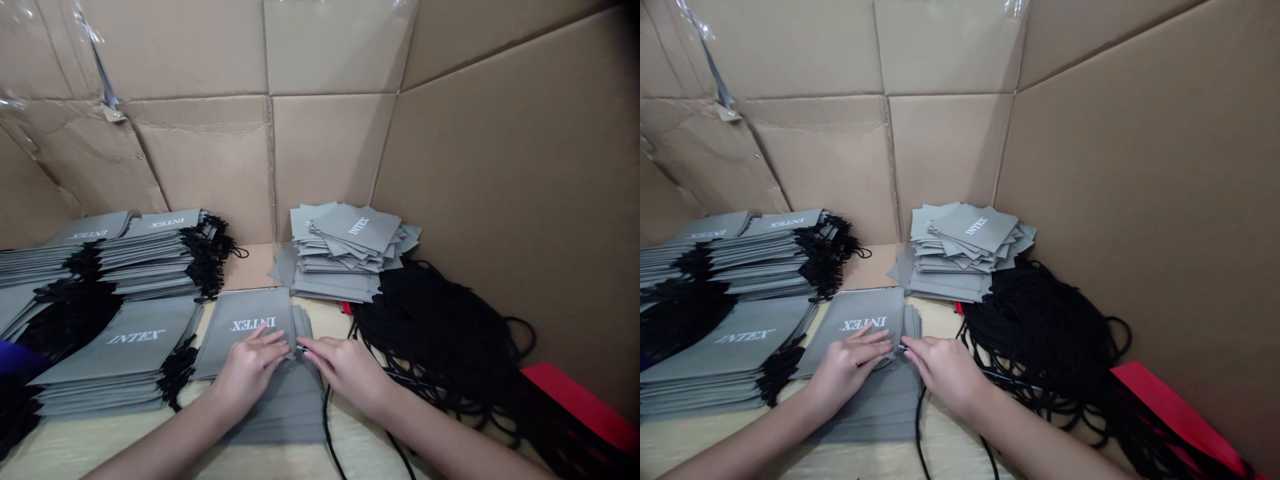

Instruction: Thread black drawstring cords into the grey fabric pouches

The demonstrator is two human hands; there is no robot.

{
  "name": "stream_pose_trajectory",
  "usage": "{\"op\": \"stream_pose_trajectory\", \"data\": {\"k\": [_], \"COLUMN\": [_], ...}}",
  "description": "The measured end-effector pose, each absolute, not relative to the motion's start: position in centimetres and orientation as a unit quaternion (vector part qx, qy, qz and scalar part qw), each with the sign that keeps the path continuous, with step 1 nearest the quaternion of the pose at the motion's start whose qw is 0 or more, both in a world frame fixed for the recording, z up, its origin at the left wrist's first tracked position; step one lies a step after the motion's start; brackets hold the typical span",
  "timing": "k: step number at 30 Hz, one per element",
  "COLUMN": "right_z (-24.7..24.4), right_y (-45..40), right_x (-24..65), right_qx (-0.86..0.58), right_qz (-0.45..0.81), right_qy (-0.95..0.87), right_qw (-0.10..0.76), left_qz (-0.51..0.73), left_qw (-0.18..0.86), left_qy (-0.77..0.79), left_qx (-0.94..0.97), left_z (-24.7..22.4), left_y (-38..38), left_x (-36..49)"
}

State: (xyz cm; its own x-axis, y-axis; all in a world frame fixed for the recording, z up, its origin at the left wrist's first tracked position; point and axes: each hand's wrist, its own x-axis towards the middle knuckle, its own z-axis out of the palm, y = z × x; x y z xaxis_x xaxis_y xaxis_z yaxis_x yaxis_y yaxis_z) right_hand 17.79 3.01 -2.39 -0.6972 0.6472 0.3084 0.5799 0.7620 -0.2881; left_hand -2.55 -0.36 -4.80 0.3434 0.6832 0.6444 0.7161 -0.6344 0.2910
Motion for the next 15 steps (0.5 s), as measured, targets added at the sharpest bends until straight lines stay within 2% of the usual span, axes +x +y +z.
{"op": "stream_pose_trajectory", "data": {"k": [4, 8, 15], "right_z": [-2.3, -2.2, -1.9], "right_y": [2.6, 2.4, 2.4], "right_x": [17.9, 17.9, 17.9], "right_qx": [-0.292, -0.282, -0.284], "right_qz": [0.073, 0.086, 0.111], "right_qy": [-0.928, -0.929, -0.920], "right_qw": [0.219, 0.225, 0.245], "left_qz": [-0.454, -0.441, -0.467], "left_qw": [-0.028, -0.069, 0.032], "left_qy": [-0.417, -0.443, -0.403], "left_qx": [-0.787, -0.778, -0.787], "left_z": [-4.1, -3.6, -4.1], "left_y": [-0.7, -1.4, -1.9], "left_x": [-2.3, -2.1, -1.9]}}
